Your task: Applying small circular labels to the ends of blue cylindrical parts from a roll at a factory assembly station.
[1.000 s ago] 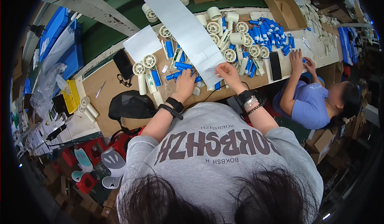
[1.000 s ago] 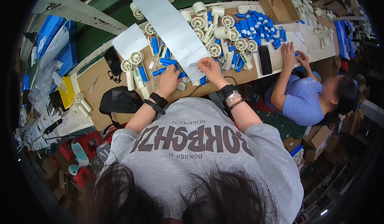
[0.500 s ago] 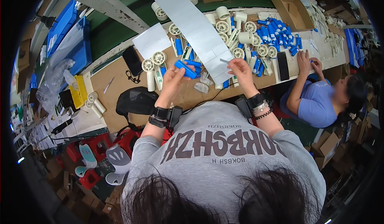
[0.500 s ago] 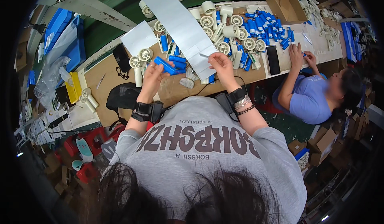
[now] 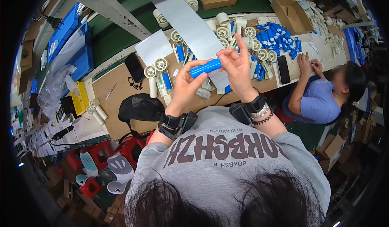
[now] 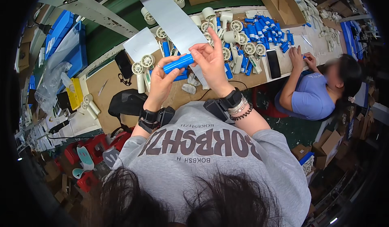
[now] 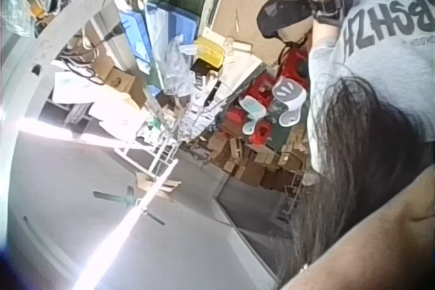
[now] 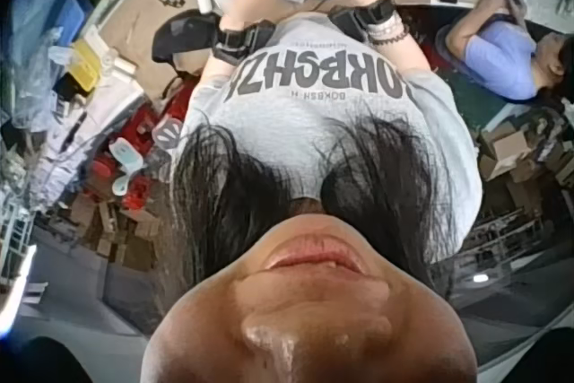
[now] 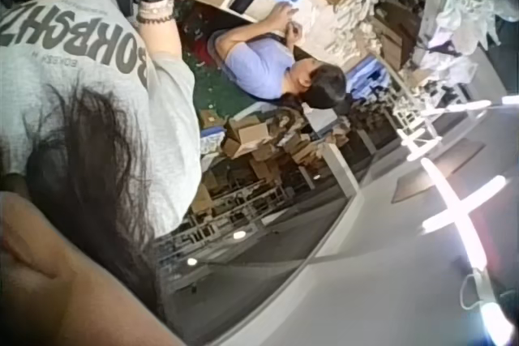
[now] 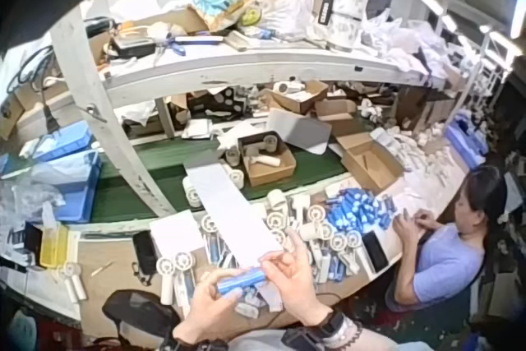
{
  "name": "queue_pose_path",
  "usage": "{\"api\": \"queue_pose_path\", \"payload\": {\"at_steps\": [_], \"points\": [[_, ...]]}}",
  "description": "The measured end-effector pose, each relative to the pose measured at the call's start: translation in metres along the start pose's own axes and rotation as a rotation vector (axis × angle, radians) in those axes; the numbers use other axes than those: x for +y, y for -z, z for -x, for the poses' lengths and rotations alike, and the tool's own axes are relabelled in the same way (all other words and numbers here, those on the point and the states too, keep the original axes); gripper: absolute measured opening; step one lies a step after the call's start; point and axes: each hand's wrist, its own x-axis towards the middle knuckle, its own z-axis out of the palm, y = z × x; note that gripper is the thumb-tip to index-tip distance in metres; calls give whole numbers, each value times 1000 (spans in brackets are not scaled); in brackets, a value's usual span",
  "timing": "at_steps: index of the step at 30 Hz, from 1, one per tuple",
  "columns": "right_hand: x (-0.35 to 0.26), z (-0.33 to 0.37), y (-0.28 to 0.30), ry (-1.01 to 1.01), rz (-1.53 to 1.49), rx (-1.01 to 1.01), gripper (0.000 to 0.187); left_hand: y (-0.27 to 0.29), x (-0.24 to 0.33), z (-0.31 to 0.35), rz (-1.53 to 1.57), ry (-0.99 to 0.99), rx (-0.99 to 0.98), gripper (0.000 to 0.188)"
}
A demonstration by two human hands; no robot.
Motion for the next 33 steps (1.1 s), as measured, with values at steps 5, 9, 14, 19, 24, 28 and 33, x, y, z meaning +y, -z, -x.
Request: {"api": "queue_pose_path", "payload": {"at_steps": [5, 9, 14, 19, 24, 28, 33], "points": [[-12, -7, 1, 54, 84, -50, 69, -1, 11, 3, -80, 185, -140, 28], [-17, -9, -7, 61, 105, -65, 70, -6, 6, 0, -347, 61, -85, 31], [-23, -13, -20, 104, 96, -68, 69, -2, 12, -11, -508, 126, -144, 27], [-28, -22, -21, 134, 49, -90, 67, -5, 28, -15, 140, 210, -174, 27], [-34, -25, -9, 237, 37, 85, 41, -5, 30, -28, 529, 143, -60, 31], [-45, -16, 1, 266, 136, 29, 19, 2, 30, -37, 700, 76, -224, 34], [-57, 3, -3, 127, 182, -97, 8, -7, 40, -37, 627, 80, -156, 37]]}}
